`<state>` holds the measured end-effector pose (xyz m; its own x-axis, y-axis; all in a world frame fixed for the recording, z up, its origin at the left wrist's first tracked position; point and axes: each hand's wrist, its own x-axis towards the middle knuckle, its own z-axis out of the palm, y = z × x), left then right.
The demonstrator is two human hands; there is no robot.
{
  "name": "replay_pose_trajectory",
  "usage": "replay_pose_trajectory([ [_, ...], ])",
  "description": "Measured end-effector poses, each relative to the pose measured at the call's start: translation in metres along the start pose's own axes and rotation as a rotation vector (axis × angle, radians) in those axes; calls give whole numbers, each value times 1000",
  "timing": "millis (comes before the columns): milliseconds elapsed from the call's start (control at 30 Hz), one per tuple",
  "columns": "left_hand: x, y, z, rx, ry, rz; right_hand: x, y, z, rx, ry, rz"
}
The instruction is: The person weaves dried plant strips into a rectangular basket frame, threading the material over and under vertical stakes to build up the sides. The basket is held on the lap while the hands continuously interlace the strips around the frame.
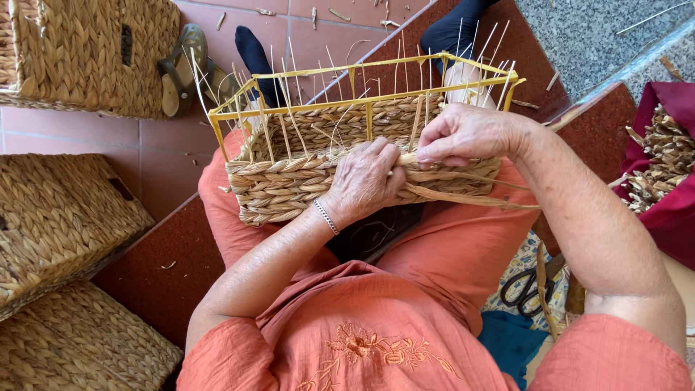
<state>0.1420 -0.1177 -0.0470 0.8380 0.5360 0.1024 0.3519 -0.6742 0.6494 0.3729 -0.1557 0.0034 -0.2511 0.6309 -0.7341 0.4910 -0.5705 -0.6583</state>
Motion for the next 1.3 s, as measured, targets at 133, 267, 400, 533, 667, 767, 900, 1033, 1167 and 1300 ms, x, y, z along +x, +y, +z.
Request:
replay_pose_trajectory([
  [133, -4, -4, 1, -148, 191, 92, -14, 15, 22, -340, 511, -272],
  [267, -15, -12, -7, -142, 174, 218, -15, 18, 53, -428, 759, -362],
  [400, -25, -15, -12, -62, 139, 327, 0, 22, 72, -690, 973, -385],
  [533, -11, -14, -4, -119, 121, 85, -7, 36, 86, -674, 952, -381],
  [667, 14, -7, -2, -94, 110, -108, -17, 44, 94, -347, 862, -310],
  [767, 17, 0, -5, -93, 157, -170, -23, 40, 95, -327, 917, -324],
  [900, 17, 9, -7, -28, 378, 37, -39, 36, 99, -815, 1187, -558],
  [1033, 29, 7, 0, 218, -64, -62, -42, 37, 108, -917, 1056, -487],
  [1167, 34, 1, -3, -87, -119, -101, -48, 37, 102, -584, 886, -410],
  [1300, 20, -6, -14, -362, -14, 35, -73, 28, 81, -529, 844, -325],
])
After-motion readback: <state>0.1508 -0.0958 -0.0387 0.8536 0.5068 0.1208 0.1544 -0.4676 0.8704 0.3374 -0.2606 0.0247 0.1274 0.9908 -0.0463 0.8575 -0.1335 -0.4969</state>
